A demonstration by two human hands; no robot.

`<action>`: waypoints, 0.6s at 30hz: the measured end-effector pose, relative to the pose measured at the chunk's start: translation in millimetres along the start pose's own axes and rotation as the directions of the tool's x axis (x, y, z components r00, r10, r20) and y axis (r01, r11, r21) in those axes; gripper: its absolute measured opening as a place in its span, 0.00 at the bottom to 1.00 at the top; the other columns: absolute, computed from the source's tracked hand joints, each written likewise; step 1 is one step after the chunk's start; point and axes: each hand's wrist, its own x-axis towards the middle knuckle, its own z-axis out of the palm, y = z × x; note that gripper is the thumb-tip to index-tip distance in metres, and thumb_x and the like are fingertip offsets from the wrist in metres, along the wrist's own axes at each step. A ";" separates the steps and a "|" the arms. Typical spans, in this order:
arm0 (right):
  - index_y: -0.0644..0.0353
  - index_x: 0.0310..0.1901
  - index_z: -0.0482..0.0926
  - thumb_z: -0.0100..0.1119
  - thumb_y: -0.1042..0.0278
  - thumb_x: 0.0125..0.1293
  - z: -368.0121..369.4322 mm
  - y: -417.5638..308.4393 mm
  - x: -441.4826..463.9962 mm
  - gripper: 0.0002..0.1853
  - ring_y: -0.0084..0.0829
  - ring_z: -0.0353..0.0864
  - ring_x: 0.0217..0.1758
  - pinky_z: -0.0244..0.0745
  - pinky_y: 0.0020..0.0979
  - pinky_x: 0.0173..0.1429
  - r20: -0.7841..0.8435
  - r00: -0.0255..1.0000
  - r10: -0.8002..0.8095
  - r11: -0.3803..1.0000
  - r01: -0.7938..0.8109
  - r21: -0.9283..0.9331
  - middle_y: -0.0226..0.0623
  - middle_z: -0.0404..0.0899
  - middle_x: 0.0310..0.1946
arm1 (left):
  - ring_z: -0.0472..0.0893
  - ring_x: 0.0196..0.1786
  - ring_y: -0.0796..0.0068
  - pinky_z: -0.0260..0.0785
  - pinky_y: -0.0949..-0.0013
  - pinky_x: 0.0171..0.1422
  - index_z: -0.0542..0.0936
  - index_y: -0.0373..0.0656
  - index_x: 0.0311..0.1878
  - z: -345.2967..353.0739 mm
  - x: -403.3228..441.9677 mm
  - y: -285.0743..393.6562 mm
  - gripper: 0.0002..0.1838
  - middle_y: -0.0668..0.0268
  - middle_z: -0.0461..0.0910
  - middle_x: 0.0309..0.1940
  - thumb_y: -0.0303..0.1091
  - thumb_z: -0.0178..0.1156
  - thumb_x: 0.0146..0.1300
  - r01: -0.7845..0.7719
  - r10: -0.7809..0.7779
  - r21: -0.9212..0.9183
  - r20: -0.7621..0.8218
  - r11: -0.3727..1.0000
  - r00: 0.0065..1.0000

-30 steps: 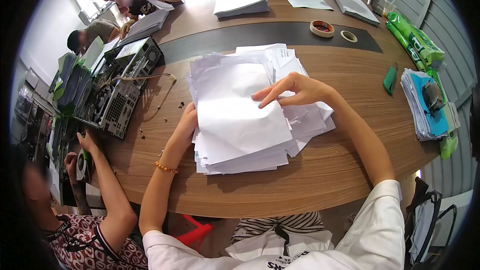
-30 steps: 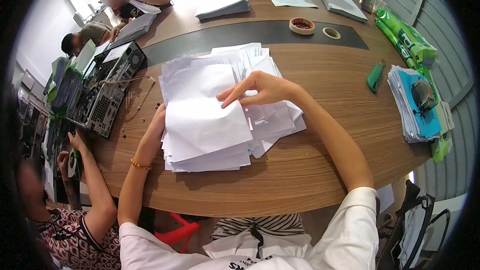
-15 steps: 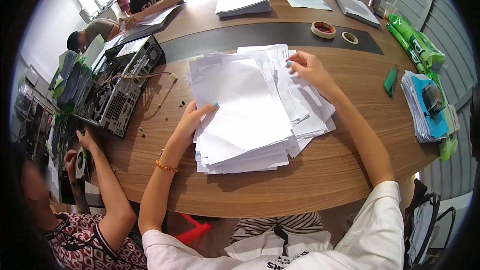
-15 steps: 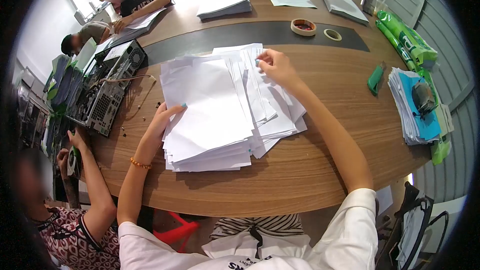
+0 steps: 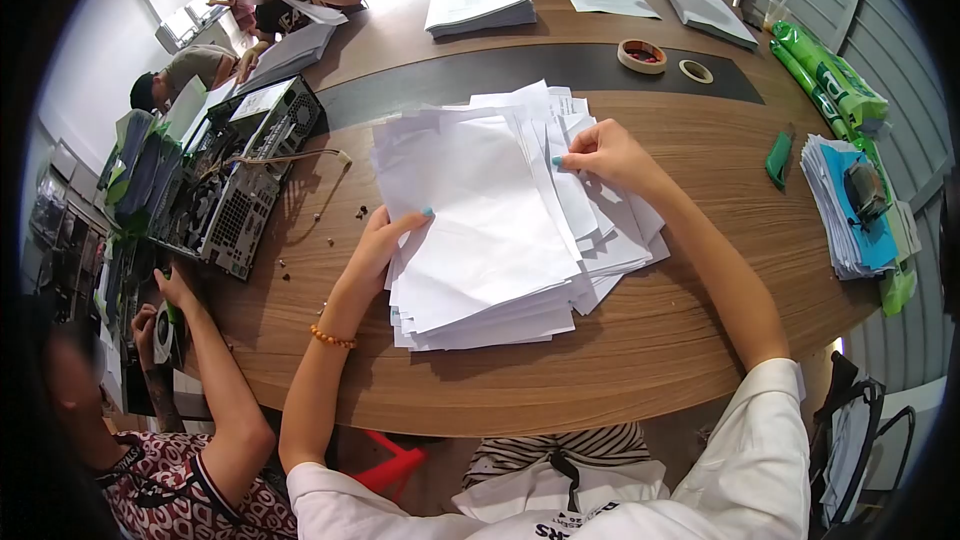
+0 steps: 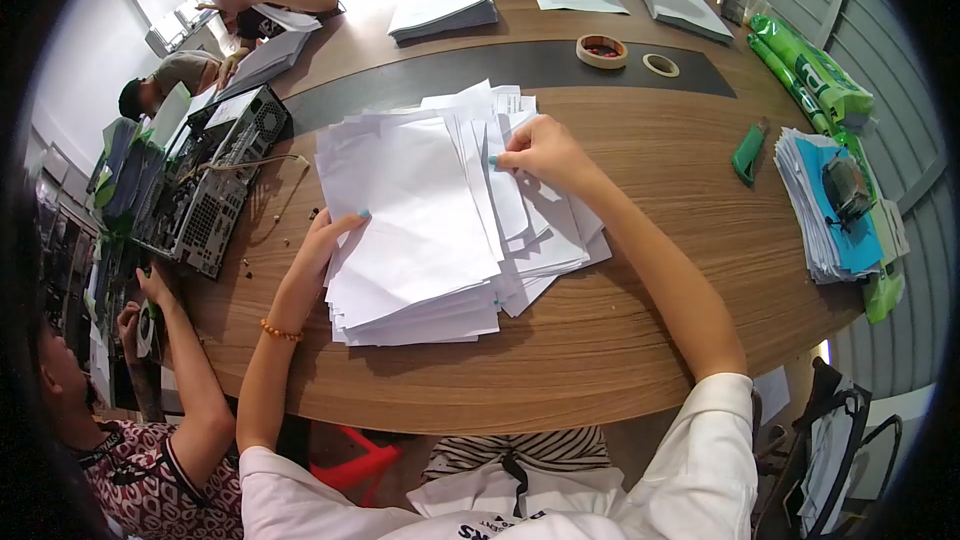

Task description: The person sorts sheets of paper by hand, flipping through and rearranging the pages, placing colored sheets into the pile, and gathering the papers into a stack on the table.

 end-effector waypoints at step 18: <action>0.69 0.33 0.73 0.60 0.69 0.47 -35.8 15.5 5.7 0.13 0.17 0.67 0.19 0.61 0.16 0.22 -0.183 0.974 0.134 0.990 -0.138 -0.013 0.32 0.73 0.21 | 0.74 0.34 0.79 0.67 0.79 0.37 0.67 0.33 0.42 -2.1 1.8 -1.6 0.16 0.63 0.72 0.34 0.30 0.53 0.51 0.018 -0.018 0.022 -0.007 1.000 1.000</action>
